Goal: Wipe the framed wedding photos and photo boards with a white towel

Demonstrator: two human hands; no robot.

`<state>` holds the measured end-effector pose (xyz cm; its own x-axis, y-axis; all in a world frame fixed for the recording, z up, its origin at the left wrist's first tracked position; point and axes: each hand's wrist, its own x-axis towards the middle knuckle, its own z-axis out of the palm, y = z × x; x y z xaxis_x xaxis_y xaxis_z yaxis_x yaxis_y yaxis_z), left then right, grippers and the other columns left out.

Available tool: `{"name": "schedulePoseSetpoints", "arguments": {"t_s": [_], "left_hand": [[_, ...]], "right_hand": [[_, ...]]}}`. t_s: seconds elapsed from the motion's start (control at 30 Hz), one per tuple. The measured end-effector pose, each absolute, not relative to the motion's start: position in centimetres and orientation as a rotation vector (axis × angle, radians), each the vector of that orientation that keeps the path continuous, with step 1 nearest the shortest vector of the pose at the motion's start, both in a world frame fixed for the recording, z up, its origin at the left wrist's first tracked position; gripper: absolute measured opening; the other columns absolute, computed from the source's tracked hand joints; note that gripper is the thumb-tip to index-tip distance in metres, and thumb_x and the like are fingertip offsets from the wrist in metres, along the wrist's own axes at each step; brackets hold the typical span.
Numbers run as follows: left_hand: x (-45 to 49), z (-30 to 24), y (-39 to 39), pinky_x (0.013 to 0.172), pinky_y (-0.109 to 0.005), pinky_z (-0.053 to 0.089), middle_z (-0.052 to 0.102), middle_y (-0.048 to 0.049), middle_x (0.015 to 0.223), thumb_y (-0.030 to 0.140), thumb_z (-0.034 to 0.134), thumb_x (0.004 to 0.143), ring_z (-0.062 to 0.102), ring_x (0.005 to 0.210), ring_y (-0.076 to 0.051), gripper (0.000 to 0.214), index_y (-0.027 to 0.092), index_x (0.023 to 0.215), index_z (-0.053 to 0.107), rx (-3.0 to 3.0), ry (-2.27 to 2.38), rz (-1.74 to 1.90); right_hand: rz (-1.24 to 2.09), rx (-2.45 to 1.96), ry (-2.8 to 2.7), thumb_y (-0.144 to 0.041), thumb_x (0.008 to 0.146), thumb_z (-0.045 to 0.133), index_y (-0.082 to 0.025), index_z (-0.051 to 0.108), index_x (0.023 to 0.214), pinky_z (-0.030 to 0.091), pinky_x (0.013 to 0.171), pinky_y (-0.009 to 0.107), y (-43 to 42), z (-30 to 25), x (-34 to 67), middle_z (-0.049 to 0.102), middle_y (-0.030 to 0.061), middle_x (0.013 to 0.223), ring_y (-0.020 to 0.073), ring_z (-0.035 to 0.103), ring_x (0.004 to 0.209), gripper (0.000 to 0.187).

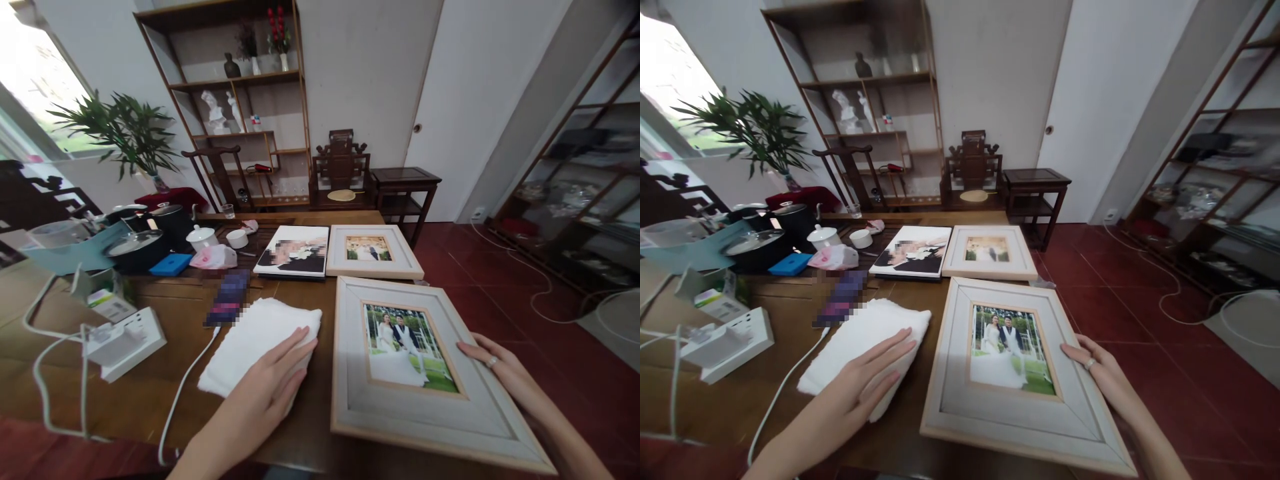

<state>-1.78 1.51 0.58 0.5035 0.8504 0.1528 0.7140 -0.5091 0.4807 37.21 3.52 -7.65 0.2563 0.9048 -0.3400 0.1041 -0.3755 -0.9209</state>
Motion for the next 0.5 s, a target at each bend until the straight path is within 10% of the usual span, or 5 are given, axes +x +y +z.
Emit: {"name": "schedulePoseSetpoints", "arguments": {"t_s": [0.33, 0.5], "left_hand": [[7.7, -0.1, 13.6, 0.076, -0.02, 0.048, 0.063, -0.0149, 0.101, 0.004, 0.051, 0.083, 0.063, 0.091, -0.015, 0.013, 0.009, 0.088, 0.061, 0.45, 0.966, 0.852], [10.1, -1.8, 16.8, 0.074, -0.032, 0.051, 0.057, -0.0084, 0.107, 0.024, 0.052, 0.088, 0.059, 0.088, -0.017, 0.022, 0.013, 0.106, 0.055, 0.323, 1.058, 0.904]], "right_hand": [[1.309, -1.542, -0.671, -0.04, 0.066, 0.069, -0.026, 0.055, 0.106, 0.055, 0.058, 0.031, 1.7, -6.3, 36.2, 0.074, 0.0029, 0.091, 0.0245, 0.07, 0.071, 0.045], [1.054, -1.713, -0.703, -0.043, 0.059, 0.07, -0.023, 0.061, 0.095, 0.056, 0.06, 0.031, 0.7, -6.0, 38.2, 0.073, 0.0045, 0.09, 0.0294, 0.069, 0.084, 0.042]]}}
